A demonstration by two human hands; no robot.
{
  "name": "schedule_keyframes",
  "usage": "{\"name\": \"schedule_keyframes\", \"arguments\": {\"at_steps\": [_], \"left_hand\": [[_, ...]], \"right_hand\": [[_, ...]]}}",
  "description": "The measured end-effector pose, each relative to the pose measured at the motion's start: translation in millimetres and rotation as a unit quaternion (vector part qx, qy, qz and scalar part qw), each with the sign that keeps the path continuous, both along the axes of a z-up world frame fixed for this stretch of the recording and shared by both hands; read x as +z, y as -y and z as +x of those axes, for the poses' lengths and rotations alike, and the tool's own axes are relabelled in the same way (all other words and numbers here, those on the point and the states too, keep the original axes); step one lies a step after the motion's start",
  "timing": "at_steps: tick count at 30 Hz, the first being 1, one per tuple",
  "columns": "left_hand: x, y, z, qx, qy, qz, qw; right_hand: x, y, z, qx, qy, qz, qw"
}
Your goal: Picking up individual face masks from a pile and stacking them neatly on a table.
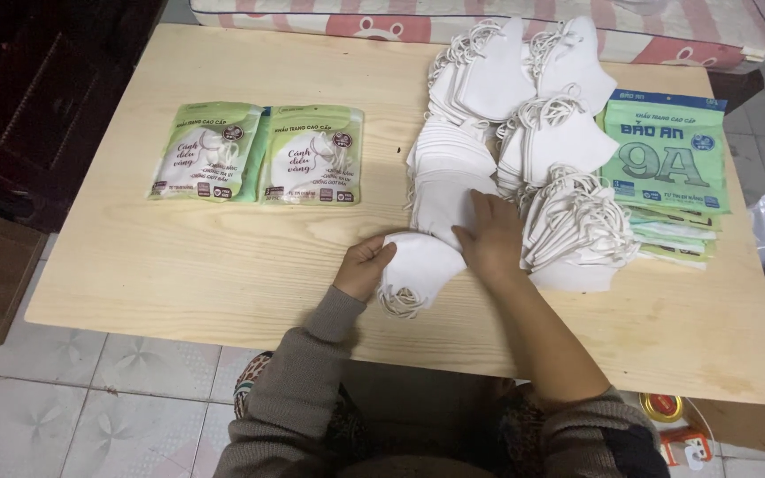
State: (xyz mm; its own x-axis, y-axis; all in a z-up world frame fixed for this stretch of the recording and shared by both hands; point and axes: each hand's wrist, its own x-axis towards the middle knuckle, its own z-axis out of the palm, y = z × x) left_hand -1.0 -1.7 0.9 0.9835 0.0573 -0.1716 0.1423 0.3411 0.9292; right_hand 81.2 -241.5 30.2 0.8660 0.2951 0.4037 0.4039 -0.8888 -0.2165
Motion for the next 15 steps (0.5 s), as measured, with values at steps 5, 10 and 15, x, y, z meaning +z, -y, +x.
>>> {"name": "schedule_keyframes", "arguments": {"at_steps": [5, 10, 15], "left_hand": [[-20, 2, 5, 0.0, -0.007, -0.003, 1.0], [-3, -1, -1, -0.006, -0.017, -0.004, 1.0], [-19, -2, 0, 0.005, -0.02, -0.015, 1.0]], "right_hand": [[2, -5, 5, -0.006, -0.025, -0.034, 0.999], [-5, 0, 6, -0.007, -0.062, -0.004, 0.998], [1, -3, 3, -0.034, -0.126, -0.018, 0.991]]}}
